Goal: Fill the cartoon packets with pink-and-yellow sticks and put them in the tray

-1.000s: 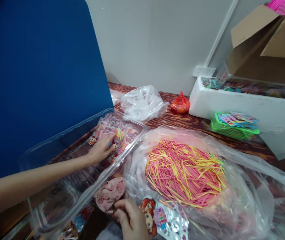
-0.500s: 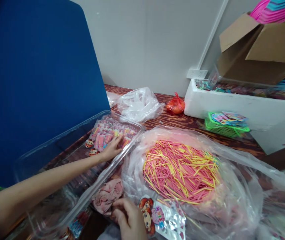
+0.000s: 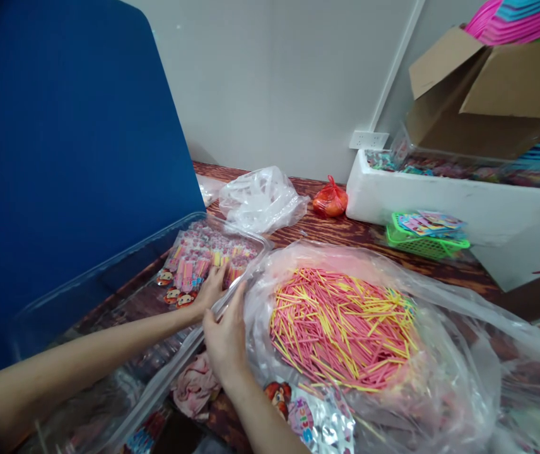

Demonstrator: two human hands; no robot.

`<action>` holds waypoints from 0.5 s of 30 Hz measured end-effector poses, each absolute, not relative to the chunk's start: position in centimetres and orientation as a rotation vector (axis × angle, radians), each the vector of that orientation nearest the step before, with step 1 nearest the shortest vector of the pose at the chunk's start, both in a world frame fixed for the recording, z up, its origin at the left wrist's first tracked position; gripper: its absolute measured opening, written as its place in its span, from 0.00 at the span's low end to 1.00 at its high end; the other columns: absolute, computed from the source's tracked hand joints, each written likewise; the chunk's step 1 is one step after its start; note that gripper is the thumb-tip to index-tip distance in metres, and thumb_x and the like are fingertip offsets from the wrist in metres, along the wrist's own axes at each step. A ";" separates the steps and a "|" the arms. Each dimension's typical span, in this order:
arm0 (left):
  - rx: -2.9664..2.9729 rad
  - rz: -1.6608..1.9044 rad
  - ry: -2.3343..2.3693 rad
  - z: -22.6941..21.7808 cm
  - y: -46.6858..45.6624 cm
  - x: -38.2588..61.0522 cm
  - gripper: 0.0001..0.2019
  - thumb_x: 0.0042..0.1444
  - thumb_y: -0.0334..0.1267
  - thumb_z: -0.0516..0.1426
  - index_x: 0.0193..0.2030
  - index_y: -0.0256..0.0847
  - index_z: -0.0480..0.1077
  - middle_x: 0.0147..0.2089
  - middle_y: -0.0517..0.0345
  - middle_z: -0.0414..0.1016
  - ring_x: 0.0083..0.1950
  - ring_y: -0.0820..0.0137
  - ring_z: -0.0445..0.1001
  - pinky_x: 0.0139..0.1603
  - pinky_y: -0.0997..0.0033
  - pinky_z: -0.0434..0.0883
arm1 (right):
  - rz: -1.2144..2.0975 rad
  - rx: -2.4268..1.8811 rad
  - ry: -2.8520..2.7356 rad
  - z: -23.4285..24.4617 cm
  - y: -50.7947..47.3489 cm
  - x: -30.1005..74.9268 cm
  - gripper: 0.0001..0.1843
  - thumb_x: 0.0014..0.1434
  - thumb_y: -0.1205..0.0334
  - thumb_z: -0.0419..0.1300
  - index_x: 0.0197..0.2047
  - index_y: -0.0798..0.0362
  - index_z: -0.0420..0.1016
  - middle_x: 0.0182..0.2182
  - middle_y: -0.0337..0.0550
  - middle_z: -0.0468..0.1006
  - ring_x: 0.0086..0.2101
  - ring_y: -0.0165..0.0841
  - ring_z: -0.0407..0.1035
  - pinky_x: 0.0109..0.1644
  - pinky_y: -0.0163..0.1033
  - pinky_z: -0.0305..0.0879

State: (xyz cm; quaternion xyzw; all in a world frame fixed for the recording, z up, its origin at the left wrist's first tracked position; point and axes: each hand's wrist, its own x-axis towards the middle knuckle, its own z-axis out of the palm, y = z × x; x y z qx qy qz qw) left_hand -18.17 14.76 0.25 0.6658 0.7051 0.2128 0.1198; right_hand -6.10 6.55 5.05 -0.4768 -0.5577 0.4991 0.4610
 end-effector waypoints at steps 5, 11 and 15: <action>1.958 0.617 2.084 0.9 16.2 -17.6 0.30 0.59 0.38 0.55 0.66 0.33 0.53 0.55 0.39 0.64 0.55 0.54 0.70 0.50 0.60 0.70 | 1.252 -1.181 -1.330 4.7 6.3 -6.6 0.52 0.54 0.66 0.56 0.73 0.60 0.29 0.30 0.41 0.76 0.33 0.37 0.73 0.34 0.39 0.69; 2.044 0.508 2.025 2.3 16.4 -18.5 0.27 0.54 0.39 0.59 0.60 0.38 0.60 0.53 0.45 0.67 0.50 0.57 0.72 0.49 0.60 0.70 | 1.259 -1.183 -1.349 4.7 6.3 -6.1 0.51 0.56 0.65 0.56 0.73 0.58 0.28 0.33 0.43 0.78 0.33 0.37 0.73 0.35 0.38 0.68; 2.084 0.462 2.031 3.2 15.8 -19.2 0.29 0.53 0.40 0.59 0.62 0.40 0.59 0.56 0.46 0.66 0.55 0.56 0.71 0.51 0.61 0.70 | 1.263 -1.214 -1.324 4.9 6.2 -6.0 0.51 0.56 0.64 0.56 0.73 0.59 0.29 0.35 0.43 0.78 0.34 0.37 0.73 0.36 0.38 0.68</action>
